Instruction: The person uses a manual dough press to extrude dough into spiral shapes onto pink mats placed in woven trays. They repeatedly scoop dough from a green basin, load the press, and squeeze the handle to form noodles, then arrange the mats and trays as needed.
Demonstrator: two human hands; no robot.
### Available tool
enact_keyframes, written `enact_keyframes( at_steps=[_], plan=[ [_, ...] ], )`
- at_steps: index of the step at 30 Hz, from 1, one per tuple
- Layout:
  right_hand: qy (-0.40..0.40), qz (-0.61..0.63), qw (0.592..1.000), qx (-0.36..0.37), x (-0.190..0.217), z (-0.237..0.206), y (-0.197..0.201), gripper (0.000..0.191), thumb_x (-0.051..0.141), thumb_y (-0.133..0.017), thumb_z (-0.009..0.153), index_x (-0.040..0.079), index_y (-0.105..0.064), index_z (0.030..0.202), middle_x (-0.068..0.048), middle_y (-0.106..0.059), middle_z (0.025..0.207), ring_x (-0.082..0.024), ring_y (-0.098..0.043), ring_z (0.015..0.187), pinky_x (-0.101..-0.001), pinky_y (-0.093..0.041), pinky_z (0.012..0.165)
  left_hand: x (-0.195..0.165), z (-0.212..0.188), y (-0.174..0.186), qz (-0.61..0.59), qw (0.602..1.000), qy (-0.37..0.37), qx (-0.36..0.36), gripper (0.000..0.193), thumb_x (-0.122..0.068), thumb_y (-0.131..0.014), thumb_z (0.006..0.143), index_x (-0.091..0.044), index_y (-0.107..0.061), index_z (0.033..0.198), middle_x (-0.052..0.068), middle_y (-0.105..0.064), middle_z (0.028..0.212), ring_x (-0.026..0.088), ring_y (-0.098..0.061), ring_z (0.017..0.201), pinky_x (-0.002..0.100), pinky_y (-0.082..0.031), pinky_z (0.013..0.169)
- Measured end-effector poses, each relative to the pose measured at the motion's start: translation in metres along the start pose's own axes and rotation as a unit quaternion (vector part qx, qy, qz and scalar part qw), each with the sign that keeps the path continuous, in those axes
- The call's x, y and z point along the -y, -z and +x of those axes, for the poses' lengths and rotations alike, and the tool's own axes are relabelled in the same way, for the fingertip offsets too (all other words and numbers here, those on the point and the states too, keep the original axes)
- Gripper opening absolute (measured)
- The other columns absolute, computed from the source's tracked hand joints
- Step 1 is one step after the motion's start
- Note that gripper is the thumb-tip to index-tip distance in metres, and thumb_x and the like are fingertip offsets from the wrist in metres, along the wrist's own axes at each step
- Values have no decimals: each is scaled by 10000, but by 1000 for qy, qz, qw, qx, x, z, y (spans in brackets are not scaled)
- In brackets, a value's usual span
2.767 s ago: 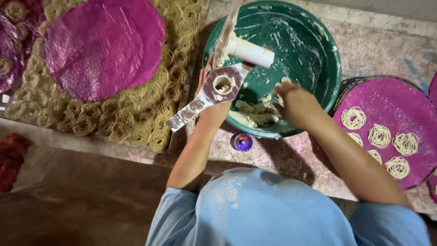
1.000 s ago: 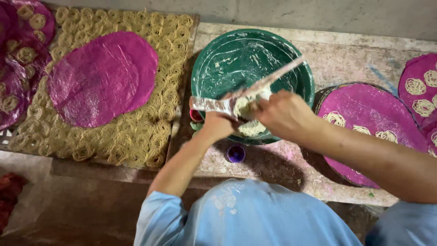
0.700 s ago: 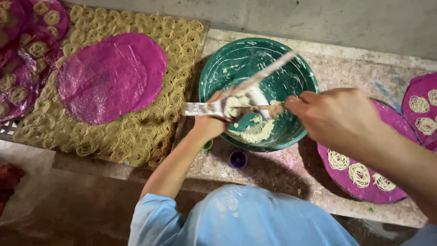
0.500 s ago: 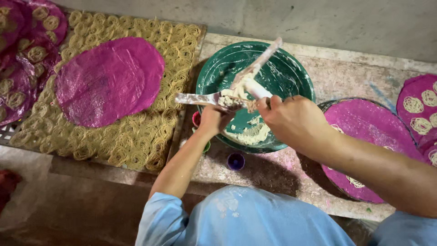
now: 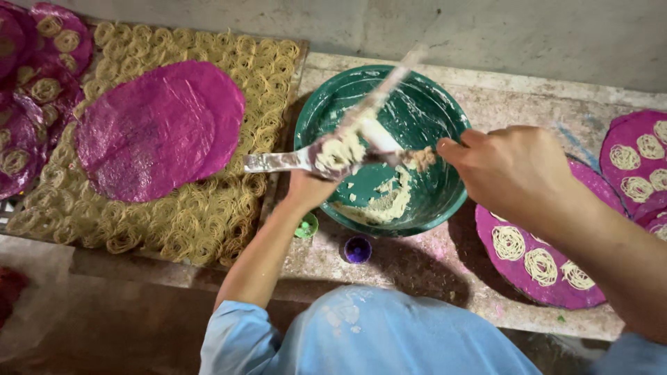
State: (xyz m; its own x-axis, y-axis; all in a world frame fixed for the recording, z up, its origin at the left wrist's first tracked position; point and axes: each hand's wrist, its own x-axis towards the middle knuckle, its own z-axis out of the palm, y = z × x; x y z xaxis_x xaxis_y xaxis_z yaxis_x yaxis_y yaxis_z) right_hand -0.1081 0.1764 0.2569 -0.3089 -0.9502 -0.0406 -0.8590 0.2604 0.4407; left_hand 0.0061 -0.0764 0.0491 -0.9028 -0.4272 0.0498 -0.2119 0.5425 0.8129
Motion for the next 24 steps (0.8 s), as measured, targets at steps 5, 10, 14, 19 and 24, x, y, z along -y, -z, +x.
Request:
enact_keyframes(
  at_steps=[5, 10, 14, 19, 24],
  plan=[
    [46, -3, 999, 0, 3, 11, 6, 316, 144, -609, 846, 240, -706, 1131, 11, -686, 755, -181, -687, 537, -340, -506, 379, 1, 5, -24, -65, 985, -147, 56, 602, -333, -768, 954, -62, -525, 1434, 112, -654, 1346, 228, -661, 1202, 311, -548, 1023],
    [102, -10, 995, -19, 47, 32, -4, 195, 163, -633, 848, 173, -679, 1037, -12, -716, 818, -178, -712, 609, -327, -538, 467, -3, -12, -40, 7, 982, -185, -35, 633, -272, -819, 764, -97, -620, 1339, 83, -726, 1182, 228, -697, 1051, 317, -552, 930],
    [22, 111, 994, 4, 28, 5, -21, 267, 91, -613, 865, 154, -681, 1115, -58, -733, 869, -227, -716, 588, -382, -562, 466, -1, -15, -19, 46, 992, -113, -37, 547, -302, -816, 851, -113, -635, 1332, 82, -721, 1203, 251, -691, 1082, 360, -552, 916],
    [-102, 364, 905, -195, 45, 11, -62, 321, 64, -581, 978, 56, -609, 1297, -204, -715, 1057, -399, -698, 789, -487, -564, 635, -10, -5, -21, 101, 972, -125, -172, 580, -303, -724, 932, -90, -568, 1449, 114, -652, 1357, 295, -627, 1256, 378, -538, 965],
    [-100, 487, 822, -279, 125, 13, -120, 474, -3, -527, 980, 24, -540, 1453, -259, -694, 1092, -397, -707, 927, -440, -569, 772, -1, 3, -34, 158, 956, -146, -201, 657, -361, -755, 875, -104, -539, 1440, 134, -527, 1475, 375, -584, 1299, 436, -508, 1031]
  ],
)
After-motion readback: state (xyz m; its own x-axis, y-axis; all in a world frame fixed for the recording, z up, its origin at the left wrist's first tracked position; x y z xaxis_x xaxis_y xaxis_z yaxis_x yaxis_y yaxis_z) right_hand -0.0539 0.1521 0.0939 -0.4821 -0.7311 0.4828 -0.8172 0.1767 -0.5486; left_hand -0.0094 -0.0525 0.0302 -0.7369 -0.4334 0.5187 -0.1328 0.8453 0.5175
